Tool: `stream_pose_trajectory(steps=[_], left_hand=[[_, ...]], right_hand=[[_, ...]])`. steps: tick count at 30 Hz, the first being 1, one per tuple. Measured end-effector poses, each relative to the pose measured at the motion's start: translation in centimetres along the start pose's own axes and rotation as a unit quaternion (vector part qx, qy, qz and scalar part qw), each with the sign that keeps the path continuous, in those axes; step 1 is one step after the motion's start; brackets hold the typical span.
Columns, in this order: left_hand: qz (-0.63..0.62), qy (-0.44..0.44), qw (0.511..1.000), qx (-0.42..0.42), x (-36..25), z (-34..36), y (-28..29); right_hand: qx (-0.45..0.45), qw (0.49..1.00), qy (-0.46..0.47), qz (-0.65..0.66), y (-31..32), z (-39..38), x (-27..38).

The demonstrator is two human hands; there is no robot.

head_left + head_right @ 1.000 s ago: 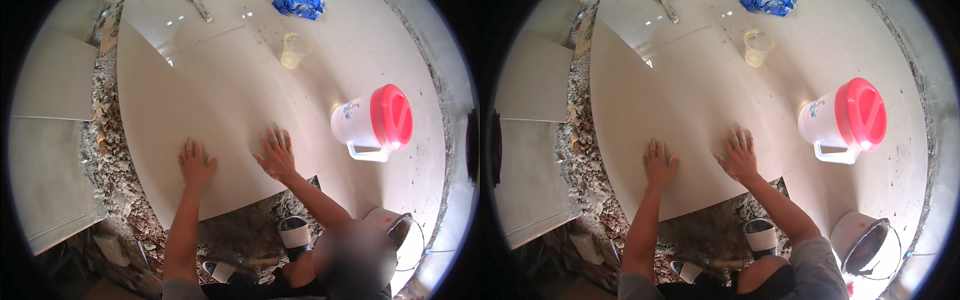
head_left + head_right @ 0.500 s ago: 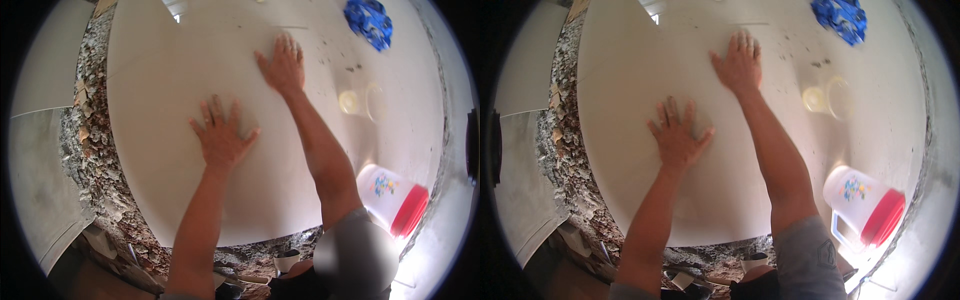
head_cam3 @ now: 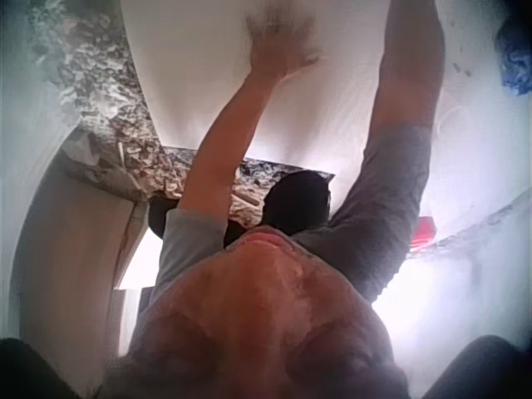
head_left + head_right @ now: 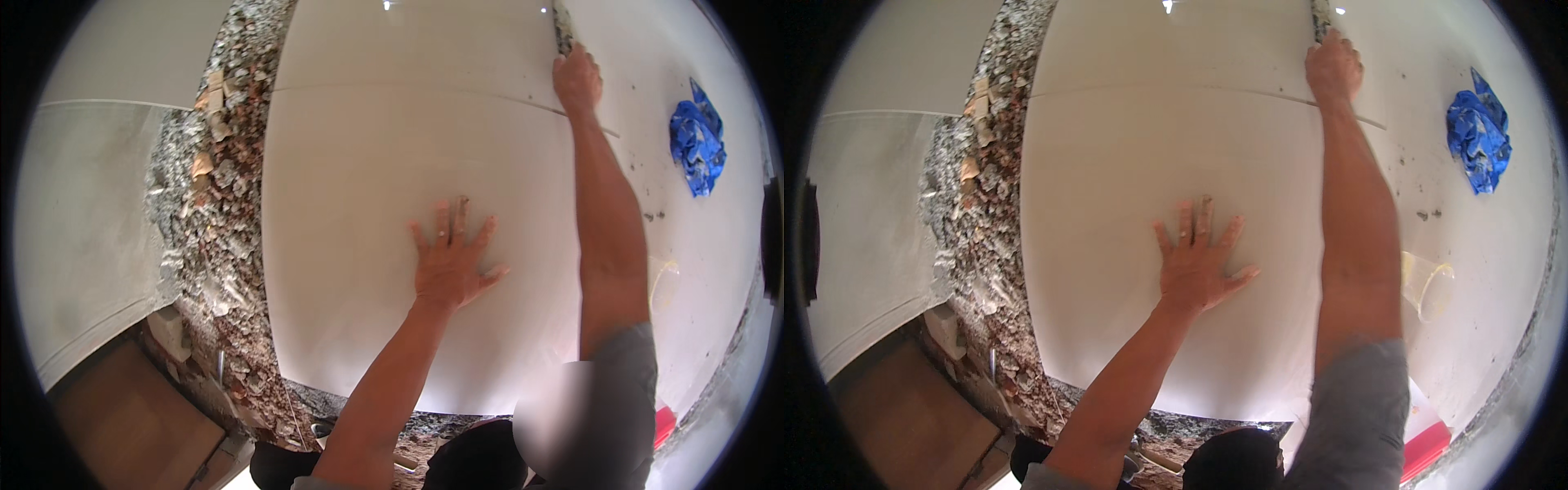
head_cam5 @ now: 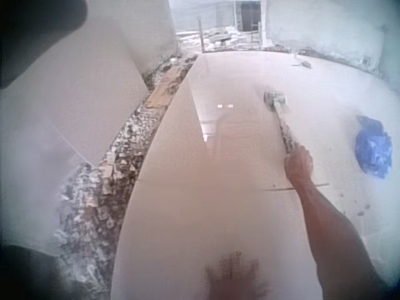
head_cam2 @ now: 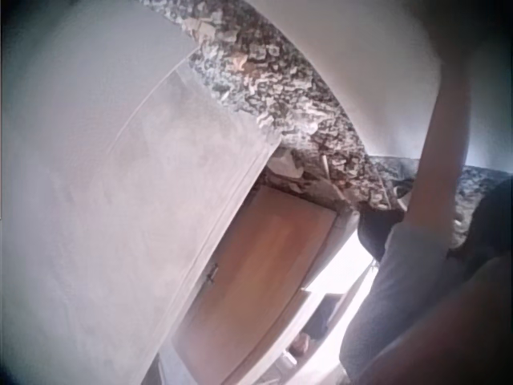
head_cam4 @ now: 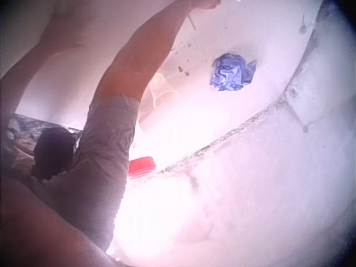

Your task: The person spreads cement on the floor using a trowel, places a large ceramic tile onto the cement, and taps it with a rubber mallet to level it. The person then removes the tile, spreads more cement, and repeats the process.

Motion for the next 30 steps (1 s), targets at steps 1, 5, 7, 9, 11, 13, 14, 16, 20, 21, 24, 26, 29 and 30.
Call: stream_pose_trajectory(steps=[1, 5, 7, 9, 11, 13, 14, 16, 20, 21, 24, 26, 29, 30], left_hand=[[-0.001, -0.002, 1.0, -0.001, -0.1, -0.1, 0.2], [0.036, 0.003, 0.999, 0.007, -0.4, 0.1, 0.7], [0.063, 0.011, 0.998, -0.005, -0.6, 0.1, 0.6], [0.104, 0.02, 0.994, -0.029, -0.9, -0.1, 0.4], [0.119, 0.027, 0.99, -0.076, -1.3, -0.3, 0.5], [0.081, 0.026, 0.994, -0.063, -1.6, -0.2, 0.1], [0.074, 0.036, 0.993, -0.09, -1.5, -0.4, 0.5], [0.119, 0.017, 0.988, -0.098, -1.6, -1.0, 0.9], [0.054, 0.017, 0.995, -0.086, -1.4, -2.1, 0.6], [0.058, 0.015, 0.993, -0.1, -1.3, -2.5, 0.5], [0.041, 0.01, 0.996, -0.081, -0.7, -3.7, -0.2], [0.03, 0.003, 0.996, -0.079, -0.6, -4.1, -0.3], [0.018, -0.001, 0.998, -0.067, -0.4, -4.1, -0.1], [0.017, -0.002, 0.998, -0.064, -0.3, -4.1, -0.1]], right_hand=[[0.024, 1.0, -0.007, -0.015, 0.5, 0.1, 0.1], [0.199, 0.962, -0.033, 0.183, 2.4, -0.7, 1.1], [0.186, 0.872, -0.068, 0.447, 3.9, -3.3, 1.7], [0.134, 0.715, -0.104, 0.678, 5.5, -8.0, 2.2], [0.114, 0.648, 0.049, 0.751, 9.3, -15.5, 2.4], [0.147, 0.518, -0.045, 0.841, 10.9, -26.1, 1.3], [0.174, 0.573, -0.078, 0.797, 11.8, -29.9, 0.9], [0.228, 0.597, -0.123, 0.76, 14.5, -36.6, 0.4], [0.127, 0.724, -0.277, 0.618, 15.6, -42.0, -3.0], [0.128, 0.746, -0.3, 0.58, 16.1, -43.6, -4.2], [0.09, 0.782, -0.232, 0.572, 16.1, -46.9, -6.9], [0.089, 0.85, -0.196, 0.48, 15.6, -48.4, -9.1], [0.096, 0.927, -0.143, 0.333, 14.8, -49.6, -10.7], [0.088, 0.946, -0.101, 0.296, 14.8, -49.5, -10.6]])
Point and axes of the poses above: each hand's wrist, its own z-axis towards the middle knuckle, its own y-axis out of the back of the hand, x = y × z, the point moved 6 cm from there along z, towards the middle knuckle, and after that the axes turned 14 degrees about z, right-handed, at the moved point
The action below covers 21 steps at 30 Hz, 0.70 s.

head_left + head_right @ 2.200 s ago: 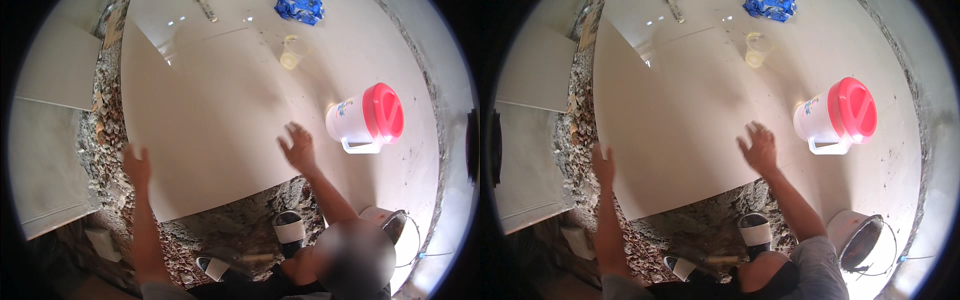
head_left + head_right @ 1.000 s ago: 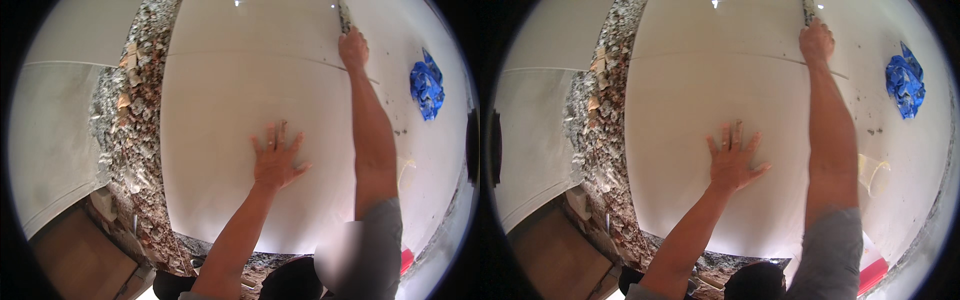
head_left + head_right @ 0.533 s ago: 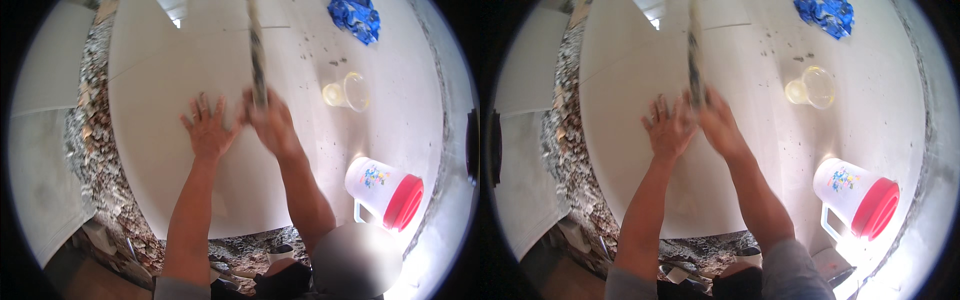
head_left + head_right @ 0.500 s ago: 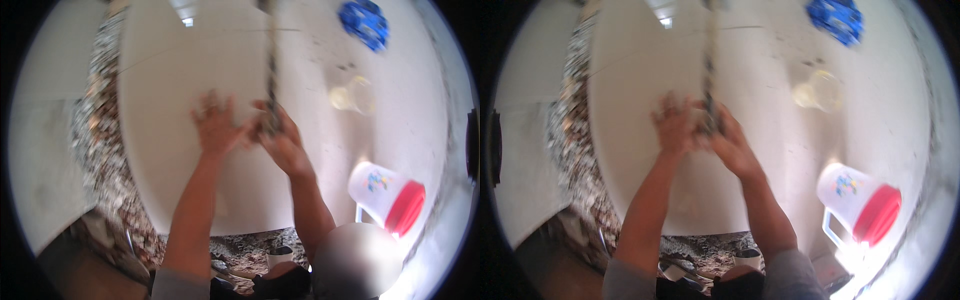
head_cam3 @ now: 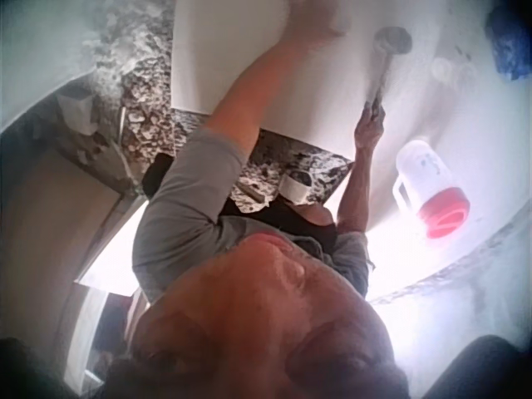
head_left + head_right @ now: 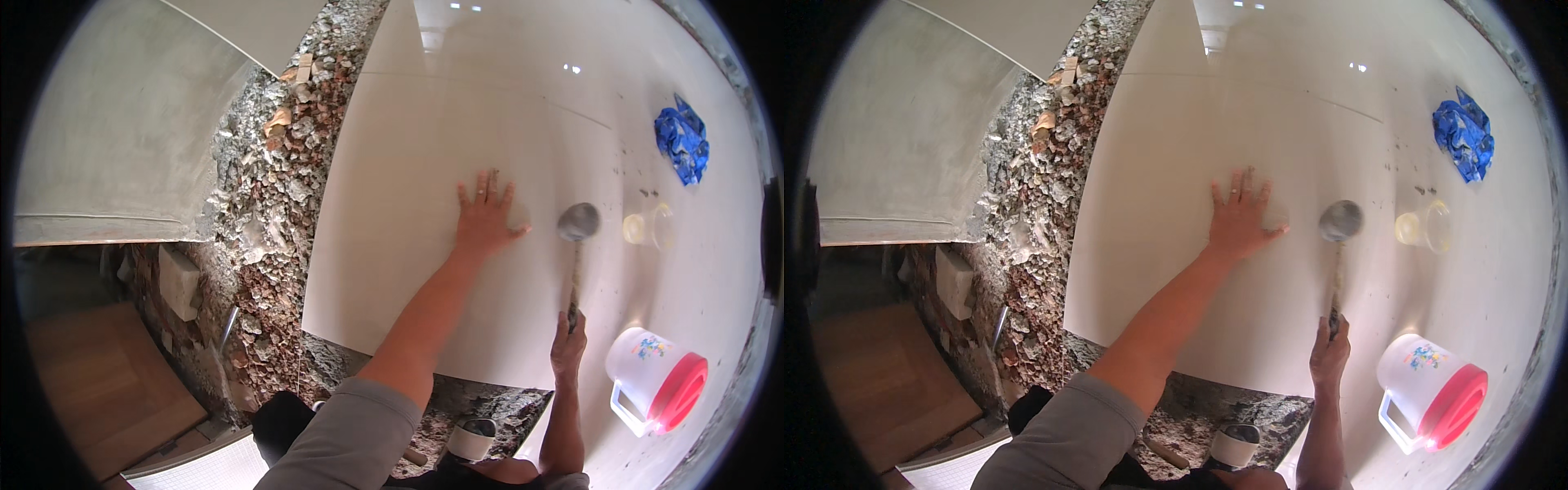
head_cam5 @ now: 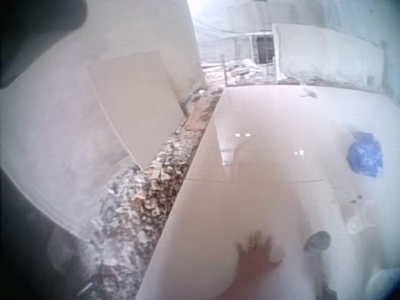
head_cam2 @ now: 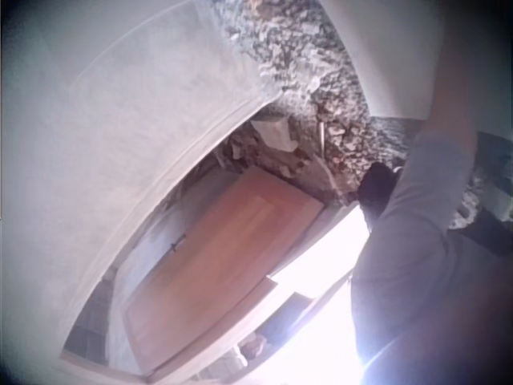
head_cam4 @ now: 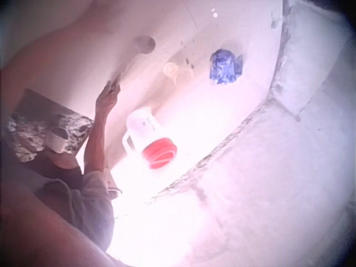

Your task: The person spreads cement on the floor using a trowel, places a large ceramic tile onto the cement, and taps it with a rubber mallet to level it. The person then removes the tile, spreads more cement, and repeats the process.

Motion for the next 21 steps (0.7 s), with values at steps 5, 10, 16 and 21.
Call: stream_pose_trajectory(steps=[5, 10, 16, 21], left_hand=[[-0.015, -0.002, 1.0, 0.001, 0.0, 0.0, -0.3], [0.014, -0.03, 0.999, -0.02, 0.7, -0.2, -0.4], [0.039, 0.097, 0.994, -0.033, 11.1, -1.5, -0.4], [0.048, 0.193, 0.98, -0.021, 14.5, -1.4, -0.6]], right_hand=[[-0.044, 0.999, -0.031, 0.011, -0.7, 0.1, 0.2], [-0.019, 0.994, -0.106, 0.012, -1.5, 0.8, 0.0], [0.024, 0.997, -0.077, -0.015, -3.3, 2.8, 2.6], [0.079, 0.996, 0.021, -0.041, -8.2, 6.4, 6.5]])
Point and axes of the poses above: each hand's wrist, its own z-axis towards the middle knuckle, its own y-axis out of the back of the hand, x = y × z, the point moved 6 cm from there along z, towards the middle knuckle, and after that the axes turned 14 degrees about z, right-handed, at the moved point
